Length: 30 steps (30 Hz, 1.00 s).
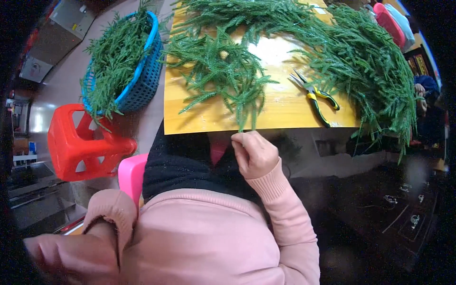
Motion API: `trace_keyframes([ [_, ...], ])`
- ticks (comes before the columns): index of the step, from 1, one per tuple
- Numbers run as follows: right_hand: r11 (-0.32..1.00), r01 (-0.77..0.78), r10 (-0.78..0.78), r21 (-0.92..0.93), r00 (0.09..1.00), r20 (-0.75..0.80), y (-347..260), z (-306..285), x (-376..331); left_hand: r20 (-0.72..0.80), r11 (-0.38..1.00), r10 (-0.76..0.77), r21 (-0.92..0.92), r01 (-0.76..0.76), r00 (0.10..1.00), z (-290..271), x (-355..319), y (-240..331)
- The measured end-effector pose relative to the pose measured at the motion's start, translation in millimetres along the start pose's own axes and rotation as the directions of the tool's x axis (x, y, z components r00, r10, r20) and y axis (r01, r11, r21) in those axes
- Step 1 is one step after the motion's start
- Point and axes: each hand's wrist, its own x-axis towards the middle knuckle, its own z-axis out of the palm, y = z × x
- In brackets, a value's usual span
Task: The recorder is assembling small bundles of green artificial foliage by twisting the wire stems together.
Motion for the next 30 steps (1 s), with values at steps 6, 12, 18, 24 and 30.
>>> trace_keyframes([
  [6, 1.000, -0.014, 0.015, 0.015, 1.000, -0.008, -5, -6, -3, 0.428, 0.940, -0.096, 0.335, -0.059, 0.899, -54, -6, -109],
  [12, 0.999, -0.052, 0.051, 0.016, 0.998, 0.022, -7, -8, 0, 0.814, 0.886, -0.330, 0.442, -0.141, 0.479, 33, -86, -137],
  [18, 1.000, -0.011, 0.011, 0.016, 1.000, -0.029, -4, -6, 2, 0.900, 0.873, -0.354, 0.415, -0.255, 0.254, 35, -129, -173],
  [24, 0.980, -0.141, 0.167, 0.138, 0.965, -0.201, 1, -21, -6, 0.809, 0.958, -0.222, 0.285, -0.033, 0.545, 33, -107, -170],
  [30, 0.951, -0.242, 0.276, 0.193, 0.945, -0.174, 6, -15, -5, 0.545, 0.943, -0.230, 0.329, 0.047, 0.806, 32, -58, -178],
])
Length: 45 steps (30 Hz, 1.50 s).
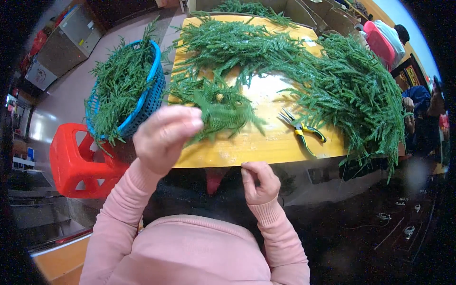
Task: The recorder is assembling small bundles of green artificial foliage by twisting the wire stems together.
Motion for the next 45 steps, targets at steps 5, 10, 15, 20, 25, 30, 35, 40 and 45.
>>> trace_keyframes([
  [5, 0.996, 0.054, -0.045, -0.078, 0.992, 0.114, -7, 5, 2, -0.039, 0.886, -0.428, 0.180, 0.428, 0.903, 9, -13, -62],
  [10, 0.992, 0.081, -0.067, -0.096, 0.987, 0.145, -7, 6, 3, -0.045, 0.742, -0.652, 0.165, 0.649, 0.757, 7, -41, -76],
  [15, 0.993, 0.069, -0.057, -0.093, 0.990, 0.125, -5, 7, 4, -0.338, 0.693, -0.716, -0.248, 0.677, 0.610, -18, -64, -73],
  [20, 0.991, 0.066, -0.054, -0.113, 0.993, 0.104, 0, 1, 3, -0.291, 0.887, -0.422, 0.064, 0.457, 0.859, -24, -99, -7],
  [25, 0.996, -0.046, 0.046, -0.081, 0.999, -0.003, 13, -5, 6, 0.082, 0.947, -0.321, 0.017, 0.320, 0.944, 0, -119, 26],
  [30, 0.968, -0.203, 0.233, 0.147, 0.945, -0.229, 21, -25, 28, 0.695, 0.906, -0.193, -0.144, 0.397, 0.693, 15, -137, 22],
  [35, 0.999, 0.012, -0.022, -0.044, 0.970, -0.242, 9, -74, 113, 0.889, 0.915, -0.227, 0.055, 0.399, 0.397, 15, -163, 18],
  [40, 0.909, 0.149, -0.194, -0.389, 0.978, -0.079, 40, -79, 235, 0.850, 0.625, -0.524, 0.425, 0.655, -0.051, 6, -152, 10],
  [45, 0.711, 0.223, -0.285, -0.667, 0.958, 0.017, 96, -55, 342, 0.825, 0.741, -0.514, 0.290, 0.605, 0.234, 14, -169, -8],
])
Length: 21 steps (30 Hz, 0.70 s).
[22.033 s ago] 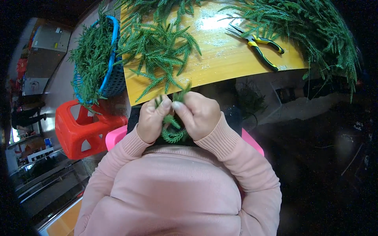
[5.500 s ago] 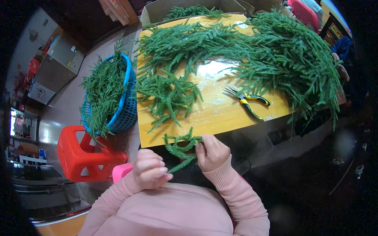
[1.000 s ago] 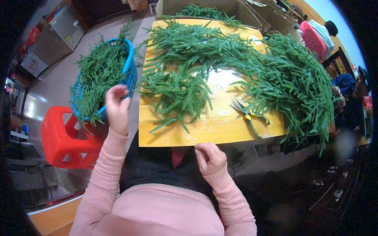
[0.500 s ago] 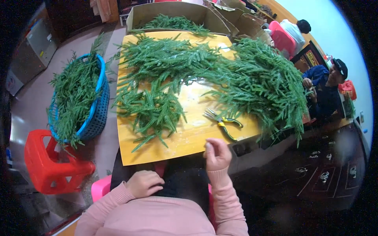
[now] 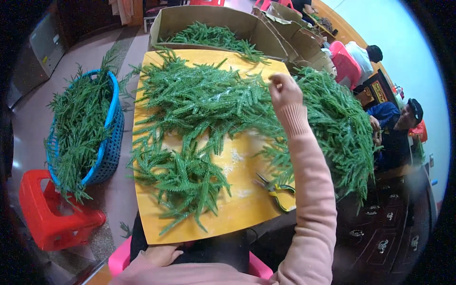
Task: The recorder is assembling small bundles of green artificial foliage by twisting the wire stems together.
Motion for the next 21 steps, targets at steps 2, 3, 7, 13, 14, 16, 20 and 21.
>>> trace_keyframes([
  [2, 0.998, -0.054, 0.056, -0.023, 0.995, 0.080, 14, 31, 41, 0.014, 0.999, -0.030, -0.020, 0.030, 0.999, -3, 6, -5],
  [3, 0.998, -0.034, 0.040, -0.045, 0.991, 0.125, 21, 42, 62, 0.021, 0.999, -0.039, -0.027, 0.040, 0.999, -4, 8, -7],
  [7, 0.974, -0.102, 0.172, -0.204, 0.917, 0.360, 44, 77, 115, 0.033, 0.992, -0.085, -0.087, 0.087, 0.996, -3, 18, -16],
  [13, 0.925, -0.168, 0.326, -0.341, 0.811, 0.486, 71, 115, 141, -0.002, 0.973, -0.145, -0.183, 0.142, 0.989, -2, 47, -37],
  [14, 0.928, -0.161, 0.320, -0.337, 0.807, 0.497, 67, 121, 139, -0.001, 0.967, -0.160, -0.200, 0.157, 0.987, -2, 47, -39],
  [16, 0.918, -0.159, 0.341, -0.363, 0.783, 0.520, 62, 129, 131, 0.004, 0.955, -0.189, -0.230, 0.185, 0.982, -2, 46, -43],
  [20, 0.897, -0.140, 0.288, -0.419, 0.905, 0.313, 73, 140, 131, 0.024, 0.934, -0.222, -0.282, 0.220, 0.975, 3, 40, -41],
  [21, 0.887, -0.138, 0.242, -0.441, 0.952, 0.188, 78, 136, 132, 0.028, 0.930, -0.224, -0.292, 0.222, 0.974, 5, 38, -40],
])
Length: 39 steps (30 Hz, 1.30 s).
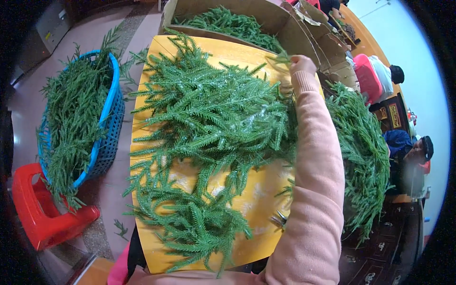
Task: The recorder is assembling small bundles of green artificial foliage by twisting the wire stems together.
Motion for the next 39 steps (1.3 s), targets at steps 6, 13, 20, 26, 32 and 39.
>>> trace_keyframes([
  [6, 0.851, 0.109, 0.016, 0.514, 0.972, -0.233, -32, -115, -59, 0.025, 0.998, -0.016, -0.057, 0.017, 1.000, 13, -23, 10],
  [13, 0.420, 0.210, -0.464, 0.883, 0.886, 0.010, -61, -237, -203, 0.016, 0.995, 0.020, -0.096, -0.019, 1.000, 22, -35, 27],
  [20, 0.139, -0.042, -0.958, 0.989, 0.247, 0.145, -60, -243, -205, 0.025, 0.992, 0.007, -0.125, -0.003, 1.000, 23, -35, 35],
  [26, 0.454, 0.221, -0.271, 0.863, 0.957, -0.102, -61, -221, -97, 0.028, 0.992, 0.016, -0.126, -0.013, 0.999, 21, -57, 35],
  [32, 0.931, 0.214, -0.278, 0.296, 0.941, 0.193, -13, -121, -95, -0.021, 0.971, 0.120, -0.206, -0.122, 0.993, 22, -49, 26],
  [39, 0.883, 0.461, -0.432, -0.086, 0.872, 0.231, -8, -60, -121, 0.005, 0.987, 0.032, -0.159, -0.031, 0.999, 15, -52, 38],
])
